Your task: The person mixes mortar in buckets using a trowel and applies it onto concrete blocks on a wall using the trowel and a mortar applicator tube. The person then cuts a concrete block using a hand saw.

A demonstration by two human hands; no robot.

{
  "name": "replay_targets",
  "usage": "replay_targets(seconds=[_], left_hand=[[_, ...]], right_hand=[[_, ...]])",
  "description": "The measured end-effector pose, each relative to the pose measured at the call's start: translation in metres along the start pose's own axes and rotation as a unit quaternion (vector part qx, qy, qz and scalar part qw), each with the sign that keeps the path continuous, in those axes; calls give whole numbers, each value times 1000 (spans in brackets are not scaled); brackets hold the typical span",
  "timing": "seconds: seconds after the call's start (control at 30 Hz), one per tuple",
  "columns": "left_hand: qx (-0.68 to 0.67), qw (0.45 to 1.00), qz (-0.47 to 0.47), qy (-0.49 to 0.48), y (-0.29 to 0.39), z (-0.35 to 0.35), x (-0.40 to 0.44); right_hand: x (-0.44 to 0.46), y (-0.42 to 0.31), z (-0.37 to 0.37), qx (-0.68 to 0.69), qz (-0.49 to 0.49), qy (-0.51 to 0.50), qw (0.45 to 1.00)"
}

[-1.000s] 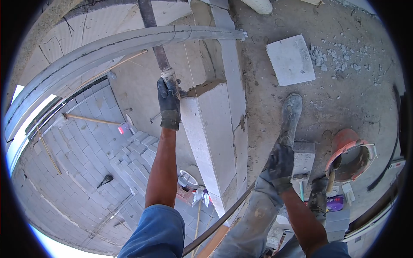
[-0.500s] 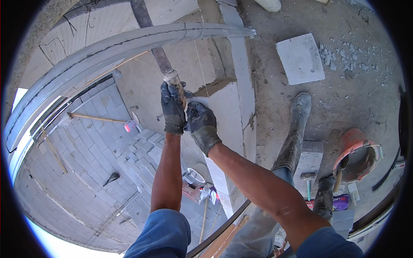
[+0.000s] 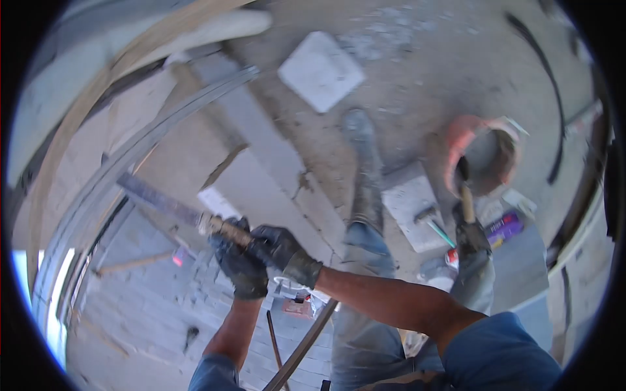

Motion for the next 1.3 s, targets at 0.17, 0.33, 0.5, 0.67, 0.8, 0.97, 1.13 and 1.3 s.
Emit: replay_targets(seconds=[0.17,0.33,0.5,0.67,0.8,0.97,1.13,1.3], left_hand=[[239,949,-72,-191,22,55,-92],[96,943,-259,-186,40,118,-183],[80,919,-293,-253,47,191,-269],[432,578,344,-601,58,288,-354],[406,549,325,-654,21,381,-417],[289,726,-115,-613,-81,469,-417],[584,476,522,-401,-195,617,-242],[703,329,285,-563,-185,693,-225]], right_hand=[[-111,-22,-63,-88,-22,104,990],[-214,-5,-85,-158,48,163,973],[-319,-19,-141,-144,-42,332,931],[-419,-41,-223,6,-113,406,907],[-491,-45,-310,57,-147,593,789],[-527,10,-395,235,-166,670,685],[-555,73,-417,511,-226,628,541],[-588,132,-414,752,-308,435,387]])
Point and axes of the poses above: each hand's wrist, its own x-axis towards the middle knuckle, its own z-axis out of the palm, y = z × x, the point moved 1 cm from there along x, towards the middle knuckle, and after that the axes turned 12 degrees about -x, right-handed, at the moved point
